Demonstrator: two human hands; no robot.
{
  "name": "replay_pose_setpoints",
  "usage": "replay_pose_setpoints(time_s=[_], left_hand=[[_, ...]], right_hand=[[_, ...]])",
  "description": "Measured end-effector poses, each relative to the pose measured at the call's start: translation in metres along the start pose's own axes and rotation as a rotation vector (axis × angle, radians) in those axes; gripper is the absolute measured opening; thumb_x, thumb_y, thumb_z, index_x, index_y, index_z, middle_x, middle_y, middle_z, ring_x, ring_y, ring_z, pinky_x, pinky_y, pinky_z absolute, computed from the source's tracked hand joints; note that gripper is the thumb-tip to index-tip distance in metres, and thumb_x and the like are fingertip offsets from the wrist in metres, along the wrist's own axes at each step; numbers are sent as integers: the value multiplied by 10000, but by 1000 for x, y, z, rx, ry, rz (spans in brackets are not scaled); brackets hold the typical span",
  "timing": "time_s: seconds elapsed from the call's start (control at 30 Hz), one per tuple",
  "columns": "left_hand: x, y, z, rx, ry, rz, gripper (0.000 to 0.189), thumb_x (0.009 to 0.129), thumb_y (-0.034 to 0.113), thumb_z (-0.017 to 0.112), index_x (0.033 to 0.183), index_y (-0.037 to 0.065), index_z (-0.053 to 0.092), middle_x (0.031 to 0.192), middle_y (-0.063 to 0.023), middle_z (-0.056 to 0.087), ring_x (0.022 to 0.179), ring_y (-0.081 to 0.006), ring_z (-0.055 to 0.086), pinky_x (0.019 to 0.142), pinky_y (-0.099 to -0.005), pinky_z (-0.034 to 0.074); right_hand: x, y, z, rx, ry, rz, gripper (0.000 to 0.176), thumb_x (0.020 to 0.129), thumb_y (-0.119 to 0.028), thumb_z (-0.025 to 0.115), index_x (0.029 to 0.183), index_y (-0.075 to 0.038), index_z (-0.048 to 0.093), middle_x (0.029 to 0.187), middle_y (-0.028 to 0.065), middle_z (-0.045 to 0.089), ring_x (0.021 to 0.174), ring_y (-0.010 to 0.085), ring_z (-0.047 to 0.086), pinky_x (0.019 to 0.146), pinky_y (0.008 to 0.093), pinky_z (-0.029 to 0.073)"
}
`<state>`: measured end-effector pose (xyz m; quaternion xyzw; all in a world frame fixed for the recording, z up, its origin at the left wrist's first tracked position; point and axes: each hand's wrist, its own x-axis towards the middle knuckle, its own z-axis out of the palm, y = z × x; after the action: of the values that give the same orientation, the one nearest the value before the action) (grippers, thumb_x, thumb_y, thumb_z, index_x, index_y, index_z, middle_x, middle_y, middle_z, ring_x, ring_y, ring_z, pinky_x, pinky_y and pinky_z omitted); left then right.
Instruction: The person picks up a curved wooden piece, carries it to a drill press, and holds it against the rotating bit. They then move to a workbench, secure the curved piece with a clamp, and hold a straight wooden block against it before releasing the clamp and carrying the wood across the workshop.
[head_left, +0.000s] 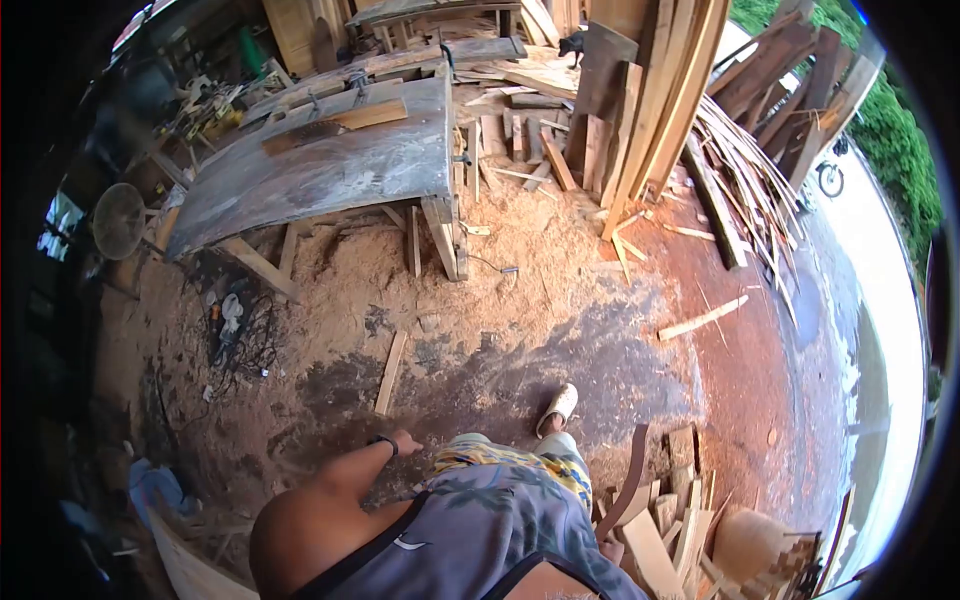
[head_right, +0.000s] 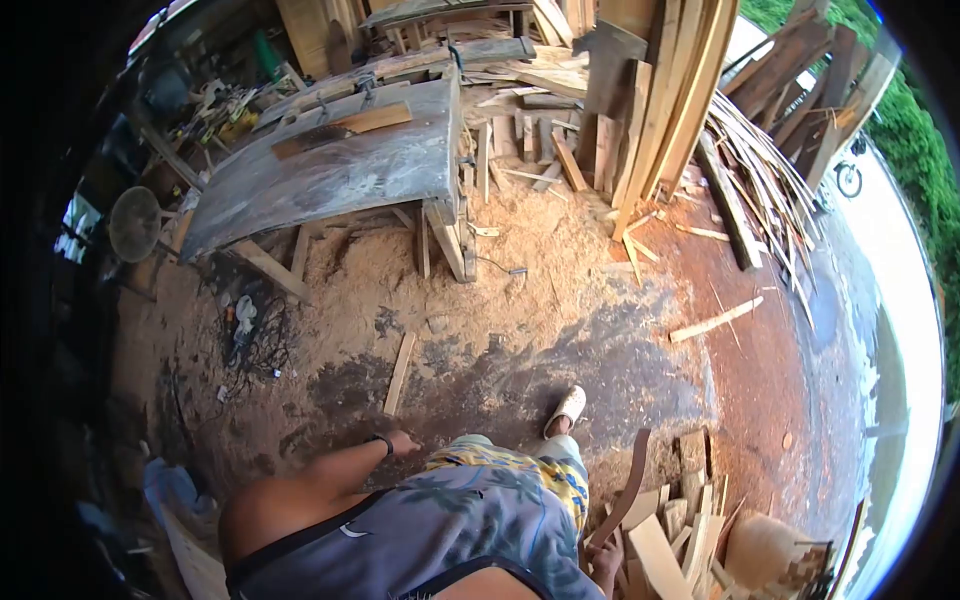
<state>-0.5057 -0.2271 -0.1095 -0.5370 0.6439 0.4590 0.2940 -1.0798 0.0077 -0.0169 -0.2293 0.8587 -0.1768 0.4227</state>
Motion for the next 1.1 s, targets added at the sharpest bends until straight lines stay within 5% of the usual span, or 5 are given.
replay_pose_setpoints(time_s=[0.3,0.37,0.43,0.6,1.1], left_hand=[[46,75,-49,-613,-116,-427,399,862,413,642,1085,86,688,1018,-143,698,847,-249,682,779,-374,527],[96,83,-62,369,194,151,391,878,416,616,1056,76,691,989,-150,698,810,-256,678,764,-359,524],[49,165,-162,-681,166,-264,370,879,379,613,1070,71,685,973,-165,695,821,-292,670,774,-371,521],[49,217,-272,-694,633,0,397,871,374,636,1081,38,664,984,-166,701,924,-324,673,825,-393,515],[129,79,-673,-801,1220,50,368,888,278,671,1129,3,635,942,-182,701,911,-292,689,750,-377,546]], right_hand=[[251,-109,-56,-752,-341,-174,153,775,-77,685,862,47,710,774,140,695,615,210,681,545,325,552],[314,-157,-73,-891,-410,-250,159,782,-88,679,860,47,711,774,145,697,612,213,683,538,326,551],[391,-211,-78,-589,-415,-145,218,830,-142,619,869,51,713,741,159,695,598,233,694,491,335,543],[521,-465,-49,-259,-258,-479,159,769,-73,593,802,-4,732,618,105,679,539,176,668,499,326,533],[468,-1026,147,-60,-768,-692,151,803,-112,671,860,27,677,748,92,670,634,173,653,595,296,531]])
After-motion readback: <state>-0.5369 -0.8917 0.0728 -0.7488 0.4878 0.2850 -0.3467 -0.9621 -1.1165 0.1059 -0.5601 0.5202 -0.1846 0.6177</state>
